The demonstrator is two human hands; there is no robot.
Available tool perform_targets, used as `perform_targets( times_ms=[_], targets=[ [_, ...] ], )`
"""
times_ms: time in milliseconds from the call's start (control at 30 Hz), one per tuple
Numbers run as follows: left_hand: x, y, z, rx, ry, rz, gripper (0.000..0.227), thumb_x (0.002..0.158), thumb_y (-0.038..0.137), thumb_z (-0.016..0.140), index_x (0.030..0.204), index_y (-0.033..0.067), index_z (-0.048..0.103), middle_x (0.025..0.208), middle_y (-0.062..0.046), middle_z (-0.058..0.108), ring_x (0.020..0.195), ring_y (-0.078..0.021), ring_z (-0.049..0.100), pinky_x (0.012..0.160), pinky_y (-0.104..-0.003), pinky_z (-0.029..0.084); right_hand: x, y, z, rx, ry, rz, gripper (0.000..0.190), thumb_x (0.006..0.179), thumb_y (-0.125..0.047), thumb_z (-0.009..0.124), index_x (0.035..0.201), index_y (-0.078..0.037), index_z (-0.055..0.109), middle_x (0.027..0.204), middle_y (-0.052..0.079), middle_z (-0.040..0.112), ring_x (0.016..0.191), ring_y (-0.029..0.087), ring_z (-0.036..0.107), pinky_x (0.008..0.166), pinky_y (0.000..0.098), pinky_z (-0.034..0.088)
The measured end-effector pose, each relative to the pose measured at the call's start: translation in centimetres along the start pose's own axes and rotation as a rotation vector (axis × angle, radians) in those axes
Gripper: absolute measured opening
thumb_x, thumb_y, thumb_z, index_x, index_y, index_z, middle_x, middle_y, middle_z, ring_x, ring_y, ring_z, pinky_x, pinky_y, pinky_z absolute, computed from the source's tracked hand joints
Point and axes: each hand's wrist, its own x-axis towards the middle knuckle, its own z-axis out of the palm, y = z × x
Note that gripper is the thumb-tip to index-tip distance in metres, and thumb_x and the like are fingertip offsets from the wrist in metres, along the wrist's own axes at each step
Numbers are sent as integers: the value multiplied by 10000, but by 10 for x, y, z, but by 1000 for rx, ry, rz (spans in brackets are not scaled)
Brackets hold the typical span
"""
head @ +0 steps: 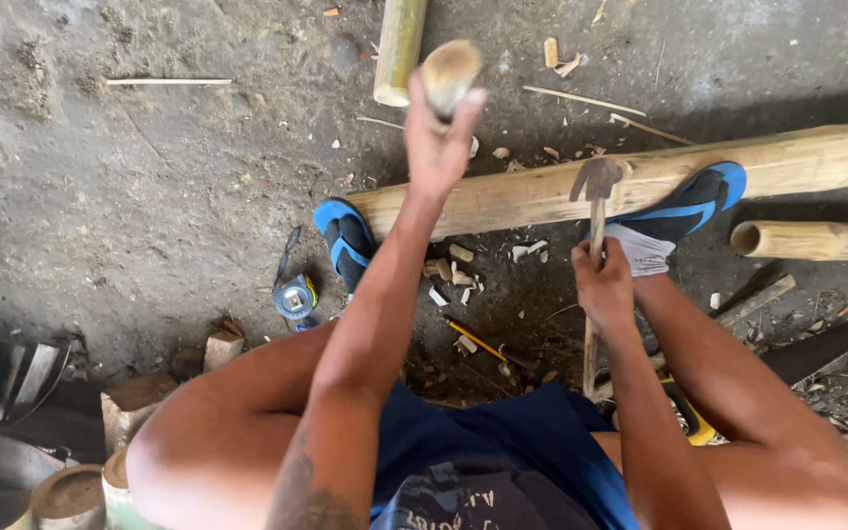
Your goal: The person marks a bamboo pole with a pencil, then uses a chisel and hammer to carve a hole into the pole. They repeatedly strike the chisel to remove material and occasionally check the fit with a bamboo tube.
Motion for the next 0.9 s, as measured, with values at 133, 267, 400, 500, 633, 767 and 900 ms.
perform_targets(
  times_ms=[133, 267, 400, 500, 633, 767, 900],
  targets=[
    [27, -12, 38, -6, -397, 35, 653, 839, 301, 883, 1332, 43, 540, 1211, -79, 689, 1130, -184, 686, 988, -336, 590, -1, -25, -15, 182, -2, 130, 130, 988, -118, 621, 1073, -83, 529, 630, 4, 427, 437, 89, 388, 353, 245, 286],
    [16, -37, 50, 81, -723, 72, 488, 820, 249, 852, 1221, 53, 654, 1055, -66, 770, 958, -156, 756, 911, -327, 625, 0, -57, -54, 84, -10, -220, 210, 1013, -5, 550, 1198, -78, 482, 839, -1, 546, 560, 64, 493, 407, 215, 394],
    [7, -48, 52, 178, -731, 1, 500, 769, 242, 886, 1166, 31, 667, 985, -87, 780, 899, -145, 743, 859, -326, 597, 8, -75, -109, -14, 177, -411, 270, 1077, 64, 601, 1269, -79, 474, 1004, 13, 524, 639, 61, 523, 469, 224, 439],
    [6, -47, 52, 181, -766, 7, 468, 771, 228, 860, 1161, 48, 675, 967, -75, 792, 881, -121, 756, 849, -307, 610, 19, -76, -152, 158, 235, -573, 168, 1148, 16, 572, 1192, -97, 455, 918, 12, 529, 610, 81, 525, 491, 240, 464],
    [7, -48, 57, 114, -792, -41, 452, 784, 207, 864, 1162, 54, 669, 998, -76, 797, 900, -124, 755, 855, -308, 608, 42, -69, -176, 471, 191, -536, 225, 1216, -158, 594, 1028, -56, 525, 728, 32, 459, 577, 119, 487, 512, 275, 433],
    [3, -52, 70, 167, -914, 57, 458, 763, 196, 836, 1167, 44, 683, 1042, -129, 784, 931, -212, 749, 886, -364, 606, 61, -24, -75, -300, 160, -363, 223, 1091, -182, 598, 1193, -7, 503, 801, 154, 582, 691, 289, 615, 632, 386, 483],
    [-3, -51, 81, 359, -1105, 69, 668, 696, 246, 852, 1273, 28, 598, 1094, -204, 743, 993, -328, 722, 930, -409, 569, 53, 18, -31, -827, -26, -232, 346, 1015, -188, 571, 1274, 27, 492, 838, 227, 664, 731, 364, 697, 661, 450, 523]
  ],
)
